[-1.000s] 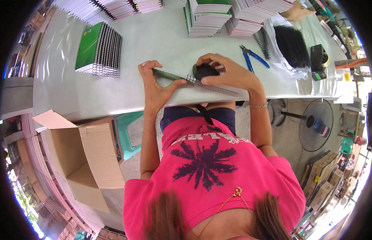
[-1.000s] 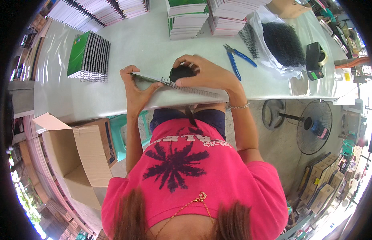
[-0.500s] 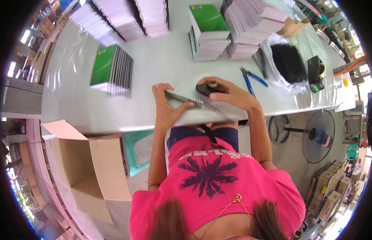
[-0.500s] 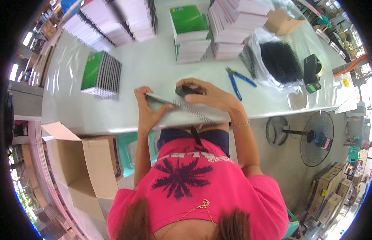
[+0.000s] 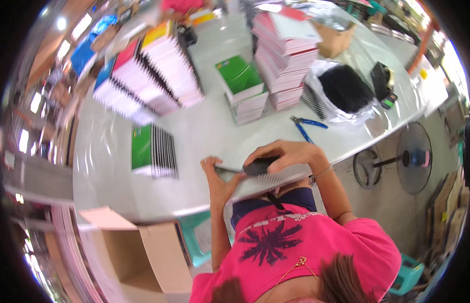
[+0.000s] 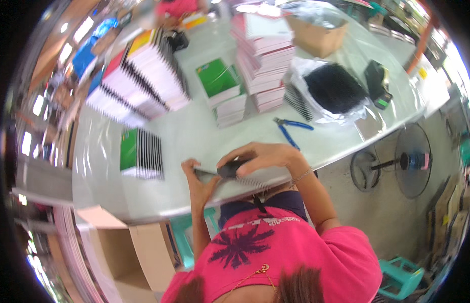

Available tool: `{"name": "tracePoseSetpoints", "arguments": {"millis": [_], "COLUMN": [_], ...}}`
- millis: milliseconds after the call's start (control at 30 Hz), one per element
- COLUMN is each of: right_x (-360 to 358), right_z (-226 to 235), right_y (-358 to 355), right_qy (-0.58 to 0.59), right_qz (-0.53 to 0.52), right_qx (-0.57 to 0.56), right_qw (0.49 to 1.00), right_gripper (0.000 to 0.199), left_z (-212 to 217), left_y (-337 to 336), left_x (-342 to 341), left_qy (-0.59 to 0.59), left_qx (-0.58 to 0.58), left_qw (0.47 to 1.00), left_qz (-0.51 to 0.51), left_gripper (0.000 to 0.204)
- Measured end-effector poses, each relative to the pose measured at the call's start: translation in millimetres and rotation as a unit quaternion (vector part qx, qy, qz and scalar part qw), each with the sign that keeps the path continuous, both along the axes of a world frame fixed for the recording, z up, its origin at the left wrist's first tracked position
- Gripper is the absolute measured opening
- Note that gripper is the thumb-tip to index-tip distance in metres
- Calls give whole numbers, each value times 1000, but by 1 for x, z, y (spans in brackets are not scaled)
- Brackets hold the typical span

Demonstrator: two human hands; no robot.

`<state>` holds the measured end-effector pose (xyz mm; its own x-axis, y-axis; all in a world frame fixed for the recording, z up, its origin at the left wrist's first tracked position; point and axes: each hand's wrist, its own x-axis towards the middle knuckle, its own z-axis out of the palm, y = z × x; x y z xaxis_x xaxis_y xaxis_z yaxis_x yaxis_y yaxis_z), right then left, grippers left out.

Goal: The person binds small notebooks by manually inserting a spiral coil through the pre-punched holes of each stack, then trims the excess coil using pliers before placing the finished notebooks into a stack.

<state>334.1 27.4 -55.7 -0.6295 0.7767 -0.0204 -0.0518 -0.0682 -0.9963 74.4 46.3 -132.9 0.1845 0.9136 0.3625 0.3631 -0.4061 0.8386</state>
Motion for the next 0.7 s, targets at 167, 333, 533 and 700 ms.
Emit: {"name": "tracePoseSetpoints", "arguments": {"millis": [167, 333, 533, 700], "right_x": [-15, -19, -22, -33], "right_z": [5, 10, 18, -17], "right_y": [8, -3, -3, 19], "right_qy": [-119, -133, -167, -453], "right_qz": [-46, -54, -72, -199], "right_qx": [11, 61, 116, 202], "right_qw": [992, 988, 976, 845], "right_gripper": [56, 54, 55, 60], "left_z": [-12, -8, 1, -13], "left_y": [3, 4, 2, 3], "left_x": [-11, -3, 2, -11], "left_qy": [-39, -64, -116, -21], "left_qx": [-63, -83, -107, -78], "left_qw": [997, 993, 985, 994], "left_qz": [-31, -47, -65, -67], "left_gripper": [77, 79, 81, 91]}}
